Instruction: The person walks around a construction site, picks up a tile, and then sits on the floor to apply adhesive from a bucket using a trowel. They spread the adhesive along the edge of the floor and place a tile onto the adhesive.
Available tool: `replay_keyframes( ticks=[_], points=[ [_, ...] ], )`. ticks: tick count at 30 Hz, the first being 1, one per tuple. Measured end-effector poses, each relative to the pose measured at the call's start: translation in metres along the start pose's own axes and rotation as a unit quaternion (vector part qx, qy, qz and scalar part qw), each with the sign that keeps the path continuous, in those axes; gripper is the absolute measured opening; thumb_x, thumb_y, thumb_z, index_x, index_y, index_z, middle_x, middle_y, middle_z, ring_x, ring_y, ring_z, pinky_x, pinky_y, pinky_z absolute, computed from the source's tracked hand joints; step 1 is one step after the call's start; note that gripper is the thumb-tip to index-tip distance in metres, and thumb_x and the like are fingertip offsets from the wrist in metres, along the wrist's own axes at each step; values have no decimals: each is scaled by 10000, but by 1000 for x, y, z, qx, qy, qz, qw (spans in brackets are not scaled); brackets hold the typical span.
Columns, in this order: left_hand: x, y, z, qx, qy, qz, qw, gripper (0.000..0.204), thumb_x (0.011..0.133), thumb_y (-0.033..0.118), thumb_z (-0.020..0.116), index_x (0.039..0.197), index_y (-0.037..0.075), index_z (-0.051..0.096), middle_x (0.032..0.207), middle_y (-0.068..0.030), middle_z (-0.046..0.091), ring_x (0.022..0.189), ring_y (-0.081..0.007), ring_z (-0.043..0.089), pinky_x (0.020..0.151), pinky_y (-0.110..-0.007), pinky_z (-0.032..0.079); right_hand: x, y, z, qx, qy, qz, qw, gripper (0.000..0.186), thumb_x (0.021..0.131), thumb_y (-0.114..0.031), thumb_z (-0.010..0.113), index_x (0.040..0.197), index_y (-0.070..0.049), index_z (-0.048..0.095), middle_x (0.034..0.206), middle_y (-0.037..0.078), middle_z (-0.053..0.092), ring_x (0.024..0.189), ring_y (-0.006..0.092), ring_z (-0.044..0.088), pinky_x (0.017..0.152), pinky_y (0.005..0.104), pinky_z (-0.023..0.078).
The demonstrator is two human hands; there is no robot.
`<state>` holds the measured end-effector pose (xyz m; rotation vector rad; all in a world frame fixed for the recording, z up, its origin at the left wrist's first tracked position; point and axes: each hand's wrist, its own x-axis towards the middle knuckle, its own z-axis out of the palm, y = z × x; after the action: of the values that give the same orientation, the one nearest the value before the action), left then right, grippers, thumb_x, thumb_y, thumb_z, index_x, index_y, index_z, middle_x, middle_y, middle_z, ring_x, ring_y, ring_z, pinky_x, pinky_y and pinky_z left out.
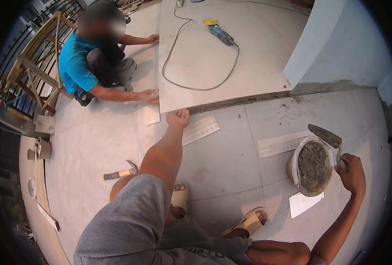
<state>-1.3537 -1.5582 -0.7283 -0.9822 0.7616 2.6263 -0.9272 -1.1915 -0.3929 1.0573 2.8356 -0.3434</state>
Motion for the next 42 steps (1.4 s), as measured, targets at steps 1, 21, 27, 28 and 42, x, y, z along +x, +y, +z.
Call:
replay_keyframes(
  ticks=[1,21,27,28,42],
  points=[
    [9,7,-7,0,1,11,1000,590,1025,275,305,1528,-14,191,1511,-164,340,1400,-316,374,1126,-459,368,1,-1,2,6,0,-8,1000,221,712,-38,709,834,106,595,739,264,589,666,414,562,667,431,458],
    [42,53,-31,-73,9,44,996,494,1010,291,311,1444,61,365,1491,-83,392,1400,-258,369,1147,-459,299,8,-16,3,8,-9,-8,1000,207,699,-30,690,809,103,575,662,235,538,589,326,479,631,405,432],
    [46,60,-32,-67,-18,15,997,461,1018,272,327,1416,56,412,1481,-80,407,1402,-261,364,1156,-457,283,12,-14,8,14,-3,-33,999,210,691,-29,689,801,107,572,638,224,526,562,298,469,610,400,427],
    [47,61,-29,-60,-17,8,998,459,1020,278,339,1414,53,414,1473,-79,420,1400,-261,367,1160,-460,277,11,-16,7,13,-4,-28,1000,209,691,-30,689,802,106,575,637,224,529,560,298,469,608,398,428],
    [95,85,-22,133,76,-54,987,427,979,202,537,1387,110,451,1386,-85,490,1295,-281,485,1039,-503,458,5,-13,5,13,-22,4,1000,229,686,-63,708,791,98,585,660,205,541,596,271,489,629,401,432]
  ],
)
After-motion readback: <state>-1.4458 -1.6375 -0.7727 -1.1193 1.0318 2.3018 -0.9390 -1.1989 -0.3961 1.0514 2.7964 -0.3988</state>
